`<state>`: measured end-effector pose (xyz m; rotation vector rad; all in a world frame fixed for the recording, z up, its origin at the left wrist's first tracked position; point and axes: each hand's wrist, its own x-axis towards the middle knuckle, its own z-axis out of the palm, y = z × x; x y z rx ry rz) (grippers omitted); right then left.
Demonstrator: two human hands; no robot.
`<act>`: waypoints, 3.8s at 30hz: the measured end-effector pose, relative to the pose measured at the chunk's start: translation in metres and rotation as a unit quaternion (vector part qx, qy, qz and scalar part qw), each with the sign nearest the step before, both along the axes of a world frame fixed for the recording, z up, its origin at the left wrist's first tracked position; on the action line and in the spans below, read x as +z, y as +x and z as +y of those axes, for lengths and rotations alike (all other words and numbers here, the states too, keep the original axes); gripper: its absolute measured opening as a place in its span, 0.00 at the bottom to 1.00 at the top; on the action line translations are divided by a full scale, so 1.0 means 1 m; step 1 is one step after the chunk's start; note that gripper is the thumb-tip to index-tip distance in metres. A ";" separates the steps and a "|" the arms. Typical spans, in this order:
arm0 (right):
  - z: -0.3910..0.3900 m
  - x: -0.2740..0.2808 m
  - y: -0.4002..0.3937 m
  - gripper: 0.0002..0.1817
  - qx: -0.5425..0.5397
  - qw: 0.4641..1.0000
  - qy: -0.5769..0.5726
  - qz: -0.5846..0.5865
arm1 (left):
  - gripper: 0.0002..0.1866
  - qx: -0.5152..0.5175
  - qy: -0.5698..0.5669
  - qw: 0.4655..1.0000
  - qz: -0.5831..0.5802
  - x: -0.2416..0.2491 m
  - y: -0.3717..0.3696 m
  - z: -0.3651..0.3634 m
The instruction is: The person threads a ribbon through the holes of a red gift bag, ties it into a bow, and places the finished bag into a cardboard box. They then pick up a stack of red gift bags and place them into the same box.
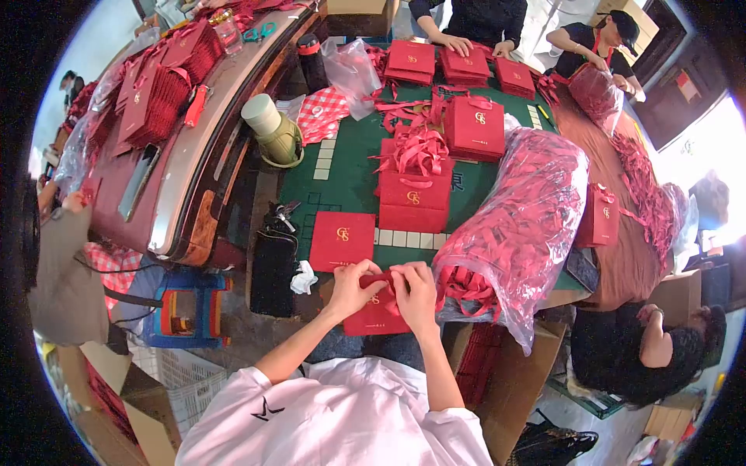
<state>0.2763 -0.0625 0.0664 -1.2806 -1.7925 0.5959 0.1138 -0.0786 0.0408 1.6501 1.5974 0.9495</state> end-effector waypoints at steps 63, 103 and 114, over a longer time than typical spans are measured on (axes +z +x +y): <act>-0.026 0.001 0.053 0.10 -0.111 0.978 -0.173 -0.016 | 0.09 -0.141 -0.226 0.948 -0.176 -0.003 0.010 -0.071; -0.016 -0.030 -0.043 0.06 -0.008 0.994 -0.105 -0.030 | 0.14 -0.042 0.098 0.982 0.158 -0.002 -0.041 0.002; -0.022 -0.024 -0.047 0.07 -0.048 0.989 -0.142 -0.006 | 0.03 -0.106 0.088 0.982 0.131 0.009 -0.041 0.004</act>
